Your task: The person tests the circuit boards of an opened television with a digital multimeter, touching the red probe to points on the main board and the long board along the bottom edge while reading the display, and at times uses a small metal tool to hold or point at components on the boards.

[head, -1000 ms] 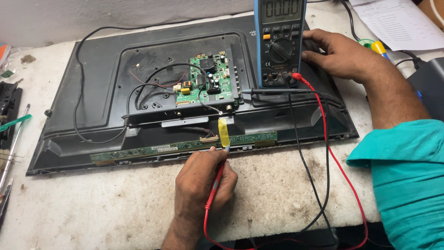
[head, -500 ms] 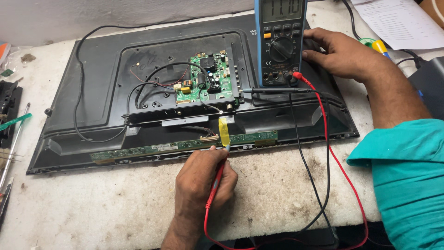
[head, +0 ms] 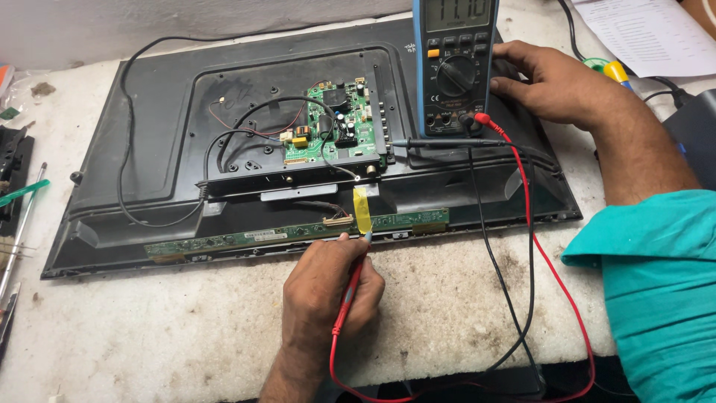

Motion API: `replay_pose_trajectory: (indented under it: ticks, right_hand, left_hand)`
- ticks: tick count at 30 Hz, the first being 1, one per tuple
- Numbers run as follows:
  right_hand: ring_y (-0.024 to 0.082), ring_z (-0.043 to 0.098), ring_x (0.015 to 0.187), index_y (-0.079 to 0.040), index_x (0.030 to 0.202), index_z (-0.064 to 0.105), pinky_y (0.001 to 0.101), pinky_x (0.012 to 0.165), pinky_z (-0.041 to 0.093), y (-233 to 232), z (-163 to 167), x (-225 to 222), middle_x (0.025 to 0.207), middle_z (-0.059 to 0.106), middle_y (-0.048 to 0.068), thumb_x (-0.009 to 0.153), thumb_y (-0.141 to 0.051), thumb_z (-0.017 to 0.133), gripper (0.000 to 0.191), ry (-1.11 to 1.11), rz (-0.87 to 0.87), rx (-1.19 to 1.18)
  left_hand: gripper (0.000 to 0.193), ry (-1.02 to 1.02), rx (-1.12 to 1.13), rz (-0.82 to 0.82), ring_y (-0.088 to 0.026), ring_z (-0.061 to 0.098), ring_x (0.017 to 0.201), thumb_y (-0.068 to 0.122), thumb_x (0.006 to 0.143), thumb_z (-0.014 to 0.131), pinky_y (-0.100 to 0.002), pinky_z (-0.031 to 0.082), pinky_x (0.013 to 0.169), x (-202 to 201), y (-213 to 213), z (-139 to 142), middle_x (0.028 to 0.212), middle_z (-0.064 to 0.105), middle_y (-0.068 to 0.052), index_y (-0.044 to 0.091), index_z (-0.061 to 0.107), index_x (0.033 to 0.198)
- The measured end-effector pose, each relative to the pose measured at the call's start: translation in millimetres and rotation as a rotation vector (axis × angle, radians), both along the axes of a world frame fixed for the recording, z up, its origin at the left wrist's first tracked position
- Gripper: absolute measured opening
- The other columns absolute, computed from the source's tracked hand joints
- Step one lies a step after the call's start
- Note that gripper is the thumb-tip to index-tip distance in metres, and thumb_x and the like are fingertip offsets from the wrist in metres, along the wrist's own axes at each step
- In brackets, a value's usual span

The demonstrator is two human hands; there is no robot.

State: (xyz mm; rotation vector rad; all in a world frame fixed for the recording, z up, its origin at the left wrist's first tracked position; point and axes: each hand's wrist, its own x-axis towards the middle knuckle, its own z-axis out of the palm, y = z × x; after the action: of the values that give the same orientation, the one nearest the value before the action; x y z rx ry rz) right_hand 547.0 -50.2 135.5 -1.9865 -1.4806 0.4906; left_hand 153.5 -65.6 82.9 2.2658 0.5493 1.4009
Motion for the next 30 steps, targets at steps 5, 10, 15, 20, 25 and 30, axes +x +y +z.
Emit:
replay_pose_trajectory:
  ticks: [5,10,15,20,25,30]
  right_hand:
    - [0.016,0.068,0.105,-0.018,0.146,0.057,0.0312,0.094,0.054,0.0,0.0,-0.1,0.118,0.074,0.009,0.100,-0.018,0.064,0.046,0.026,-0.010,-0.009]
    - [0.016,0.069,0.106,-0.018,0.146,0.057,0.0315,0.094,0.054,-0.1,0.3,-0.1,0.119,0.074,0.009,0.100,-0.018,0.063,0.046,0.027,-0.004,-0.005]
    - [0.016,0.068,0.107,-0.017,0.146,0.056,0.0314,0.095,0.054,-0.5,0.7,-0.1,0.121,0.073,0.009,0.100,-0.019,0.064,0.047,0.007,0.018,0.007]
    - [0.016,0.069,0.108,-0.017,0.147,0.055,0.0313,0.095,0.054,-0.7,1.0,-0.2,0.122,0.073,0.009,0.100,-0.019,0.063,0.048,0.000,0.019,0.013]
    - [0.017,0.069,0.105,-0.018,0.147,0.056,0.0315,0.093,0.055,-0.7,1.3,-0.2,0.119,0.074,0.010,0.100,-0.019,0.063,0.047,-0.016,-0.003,-0.007]
    - [0.016,0.069,0.105,-0.017,0.145,0.057,0.0319,0.092,0.054,-0.7,1.5,-0.3,0.119,0.074,0.009,0.100,-0.019,0.064,0.045,-0.011,-0.001,-0.006]
  left_hand:
    - [0.026,0.017,0.002,-0.001,-0.025,0.071,0.078,-0.008,0.079,0.073,-0.034,0.062,0.080,0.0,0.8,-1.0,0.085,0.069,-0.012,0.000,0.067,0.103]
    - [0.026,0.012,0.007,0.003,-0.024,0.071,0.077,-0.008,0.079,0.073,-0.034,0.062,0.081,0.3,0.4,-1.1,0.084,0.069,-0.011,0.000,0.067,0.103]
    - [0.025,0.009,-0.004,0.013,-0.025,0.072,0.079,-0.008,0.079,0.074,-0.033,0.061,0.077,0.5,-0.1,0.0,0.086,0.070,-0.013,-0.001,0.067,0.102]
    - [0.025,0.004,-0.005,0.008,-0.026,0.072,0.080,-0.008,0.079,0.073,-0.034,0.061,0.077,0.4,-1.3,1.2,0.087,0.070,-0.013,-0.001,0.067,0.102]
    - [0.026,0.006,0.004,-0.003,-0.024,0.070,0.076,-0.008,0.079,0.073,-0.035,0.062,0.082,0.7,-0.5,1.7,0.084,0.069,-0.012,-0.001,0.067,0.103]
    - [0.025,0.010,-0.001,0.004,-0.025,0.071,0.076,-0.008,0.078,0.073,-0.033,0.061,0.079,0.7,-0.2,1.3,0.083,0.069,-0.013,-0.001,0.067,0.102]
